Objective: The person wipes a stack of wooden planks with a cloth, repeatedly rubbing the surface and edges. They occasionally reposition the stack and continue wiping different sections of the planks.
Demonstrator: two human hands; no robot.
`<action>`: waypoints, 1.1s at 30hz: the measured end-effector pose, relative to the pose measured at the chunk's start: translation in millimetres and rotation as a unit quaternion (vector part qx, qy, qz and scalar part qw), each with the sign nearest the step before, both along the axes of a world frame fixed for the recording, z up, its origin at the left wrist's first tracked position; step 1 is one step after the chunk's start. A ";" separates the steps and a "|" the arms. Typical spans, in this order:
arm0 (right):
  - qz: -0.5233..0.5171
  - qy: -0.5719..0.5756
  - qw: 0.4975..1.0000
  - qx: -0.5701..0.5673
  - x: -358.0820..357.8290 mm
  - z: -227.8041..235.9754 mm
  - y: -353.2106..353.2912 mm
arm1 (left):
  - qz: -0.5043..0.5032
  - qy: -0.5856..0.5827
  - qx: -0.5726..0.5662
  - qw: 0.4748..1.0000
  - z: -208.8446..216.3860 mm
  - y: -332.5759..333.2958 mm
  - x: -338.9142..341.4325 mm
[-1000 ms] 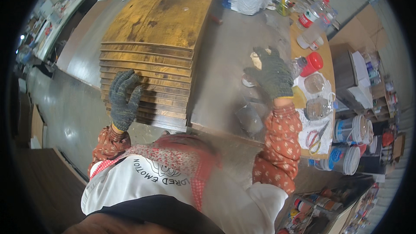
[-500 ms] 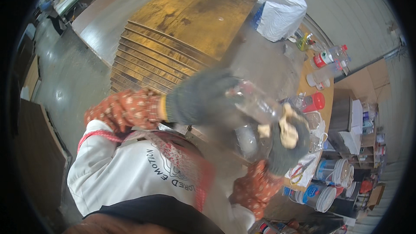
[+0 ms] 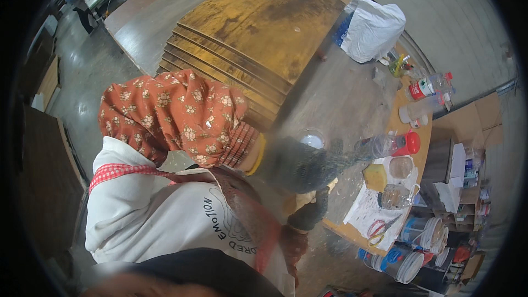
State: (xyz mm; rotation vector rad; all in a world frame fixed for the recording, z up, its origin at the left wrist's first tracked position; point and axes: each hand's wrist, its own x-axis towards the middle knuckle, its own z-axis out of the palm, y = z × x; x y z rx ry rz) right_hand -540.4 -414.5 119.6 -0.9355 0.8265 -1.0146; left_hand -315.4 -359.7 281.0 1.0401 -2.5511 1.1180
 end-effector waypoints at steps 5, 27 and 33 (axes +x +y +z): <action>-0.029 0.242 0.866 -0.437 8.7 16.2 -25.1 | -0.010 0.301 0.354 0.885 11.6 -4.5 20.8; -0.116 0.510 0.721 -0.455 150.4 189.0 -80.9 | 0.333 0.423 0.136 0.832 -36.6 52.5 437.6; -0.188 0.470 0.685 -0.524 256.7 166.3 6.2 | 0.309 0.466 0.193 0.806 -69.9 20.3 454.6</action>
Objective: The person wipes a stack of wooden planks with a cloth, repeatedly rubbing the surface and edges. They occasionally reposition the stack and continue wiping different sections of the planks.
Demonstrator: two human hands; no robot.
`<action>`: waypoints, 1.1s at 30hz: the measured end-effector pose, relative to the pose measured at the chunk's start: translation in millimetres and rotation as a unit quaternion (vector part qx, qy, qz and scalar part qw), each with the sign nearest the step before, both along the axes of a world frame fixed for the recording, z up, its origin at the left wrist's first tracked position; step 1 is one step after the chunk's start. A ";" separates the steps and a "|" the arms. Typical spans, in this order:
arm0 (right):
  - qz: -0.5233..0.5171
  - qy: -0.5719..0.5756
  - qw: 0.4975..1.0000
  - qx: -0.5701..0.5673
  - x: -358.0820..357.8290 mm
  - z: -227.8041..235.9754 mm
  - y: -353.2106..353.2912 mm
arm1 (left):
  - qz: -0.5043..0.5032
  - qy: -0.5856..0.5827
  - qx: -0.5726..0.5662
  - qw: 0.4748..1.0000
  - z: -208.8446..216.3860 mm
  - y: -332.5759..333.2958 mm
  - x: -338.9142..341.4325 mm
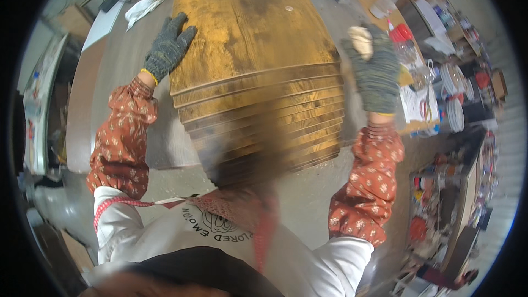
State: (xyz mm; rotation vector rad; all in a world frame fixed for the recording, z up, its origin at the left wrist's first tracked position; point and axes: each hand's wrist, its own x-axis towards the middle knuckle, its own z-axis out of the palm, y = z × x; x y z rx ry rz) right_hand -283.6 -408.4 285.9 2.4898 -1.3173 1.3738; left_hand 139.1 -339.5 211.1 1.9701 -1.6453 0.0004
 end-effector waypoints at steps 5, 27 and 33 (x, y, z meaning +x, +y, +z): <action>-0.052 0.223 0.972 -0.056 97.0 -41.7 53.4 | 0.024 0.033 0.006 0.999 -6.0 1.8 -0.5; 0.147 0.047 0.987 -0.047 192.7 -54.0 148.8 | 0.005 0.036 0.008 0.999 11.3 14.5 -30.8; -0.157 0.333 0.924 -0.102 65.0 -47.2 55.5 | -0.023 -0.037 -0.044 0.998 -2.1 11.8 -25.4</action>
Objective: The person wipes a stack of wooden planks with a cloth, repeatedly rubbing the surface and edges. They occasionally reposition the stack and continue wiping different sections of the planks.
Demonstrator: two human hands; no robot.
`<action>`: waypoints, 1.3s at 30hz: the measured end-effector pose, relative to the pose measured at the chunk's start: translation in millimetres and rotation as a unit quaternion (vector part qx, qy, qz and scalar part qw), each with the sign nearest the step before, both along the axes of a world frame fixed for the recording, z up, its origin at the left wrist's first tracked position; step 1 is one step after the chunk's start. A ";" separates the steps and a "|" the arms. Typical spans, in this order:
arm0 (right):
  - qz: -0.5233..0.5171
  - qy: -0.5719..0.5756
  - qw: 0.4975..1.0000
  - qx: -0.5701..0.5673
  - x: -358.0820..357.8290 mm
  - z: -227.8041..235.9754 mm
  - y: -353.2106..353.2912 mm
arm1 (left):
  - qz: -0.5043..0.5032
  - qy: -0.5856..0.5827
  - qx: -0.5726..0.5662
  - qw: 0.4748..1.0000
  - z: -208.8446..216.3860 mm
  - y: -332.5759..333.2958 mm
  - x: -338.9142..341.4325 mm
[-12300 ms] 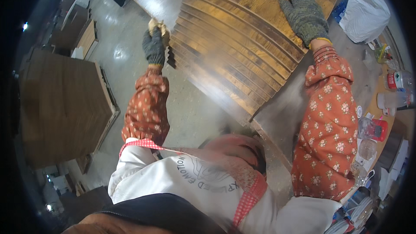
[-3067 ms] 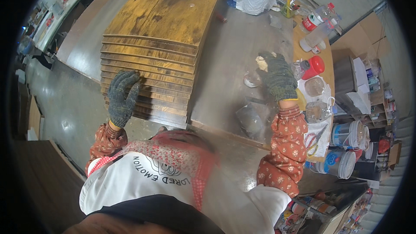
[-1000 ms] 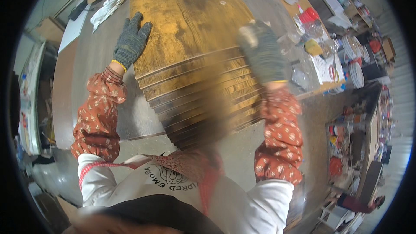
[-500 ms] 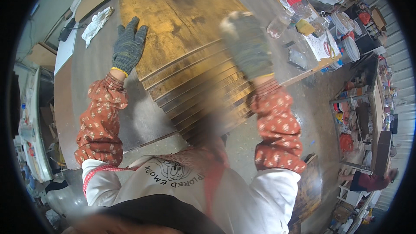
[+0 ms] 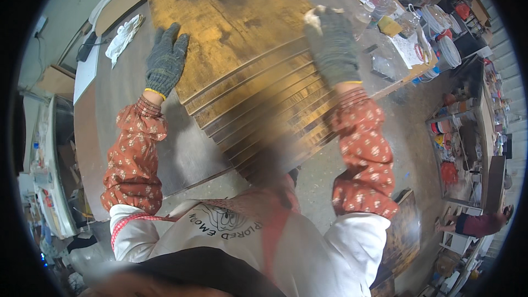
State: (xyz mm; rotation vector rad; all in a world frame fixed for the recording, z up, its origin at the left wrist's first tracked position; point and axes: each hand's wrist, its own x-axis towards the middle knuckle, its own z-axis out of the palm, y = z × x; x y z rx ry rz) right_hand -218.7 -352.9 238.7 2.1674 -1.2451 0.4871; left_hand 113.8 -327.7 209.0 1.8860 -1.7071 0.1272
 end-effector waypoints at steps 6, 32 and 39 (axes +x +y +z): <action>0.172 -0.121 0.977 0.048 65.1 -40.6 43.3 | -0.050 0.011 -0.011 0.999 -8.0 -4.3 6.8; 0.024 -0.145 0.989 -0.010 -29.5 -37.8 9.3 | -0.122 -0.060 -0.076 0.988 -22.2 -8.0 18.8; -0.321 0.149 0.912 -0.206 64.4 -82.4 66.0 | -0.127 -0.079 -0.047 0.988 -21.1 -8.3 20.3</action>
